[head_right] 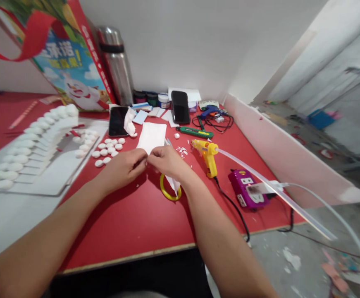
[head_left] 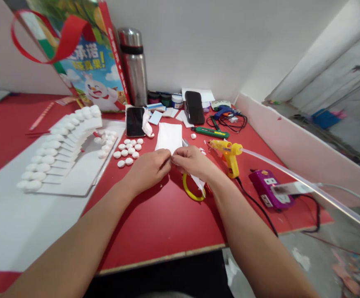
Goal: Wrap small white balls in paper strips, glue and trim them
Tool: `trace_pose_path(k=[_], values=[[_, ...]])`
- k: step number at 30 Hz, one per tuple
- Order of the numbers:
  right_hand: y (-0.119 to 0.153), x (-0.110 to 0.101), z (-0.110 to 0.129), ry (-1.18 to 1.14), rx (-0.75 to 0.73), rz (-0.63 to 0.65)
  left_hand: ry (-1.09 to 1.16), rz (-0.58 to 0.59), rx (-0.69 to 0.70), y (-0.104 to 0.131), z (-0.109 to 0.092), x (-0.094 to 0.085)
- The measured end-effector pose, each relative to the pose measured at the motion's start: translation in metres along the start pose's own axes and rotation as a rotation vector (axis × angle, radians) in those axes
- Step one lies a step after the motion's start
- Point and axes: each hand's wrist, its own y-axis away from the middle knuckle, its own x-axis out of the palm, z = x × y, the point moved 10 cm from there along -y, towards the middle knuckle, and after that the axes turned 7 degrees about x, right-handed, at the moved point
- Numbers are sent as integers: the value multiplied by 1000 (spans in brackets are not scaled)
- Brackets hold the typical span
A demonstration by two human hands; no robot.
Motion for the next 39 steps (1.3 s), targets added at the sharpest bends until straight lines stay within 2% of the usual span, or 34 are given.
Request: trace_pose_path(k=[4,7,9,12,15,18,22,27,31,36,39], values=[[-1,0,4,-58,-48,-16,-11,-33,38,0,-6,-3],[2,-3,11,-3,-101,-46,143,-112,-38,1,-3,-11],[6,-6,20,104,-177,-95,331,-144,-141,3,6,-11],[12,-10,31,236,-285,-174,814,-62,-400,8,23,13],[18,-10,37,344,-337,-214,1263,93,-604,14,24,41],[23,-4,42,460,-387,-217,1476,155,-706,18,21,50],[26,1,46,546,-420,-199,1589,143,-749,21,20,49],[25,0,44,537,-400,-172,1565,125,-701,20,19,46],[24,-1,43,502,-397,-174,1398,60,-587,15,22,38],[17,-5,37,462,-340,-222,931,-48,-401,9,24,19],[11,-7,30,348,-274,-219,559,-96,-233,4,14,1]])
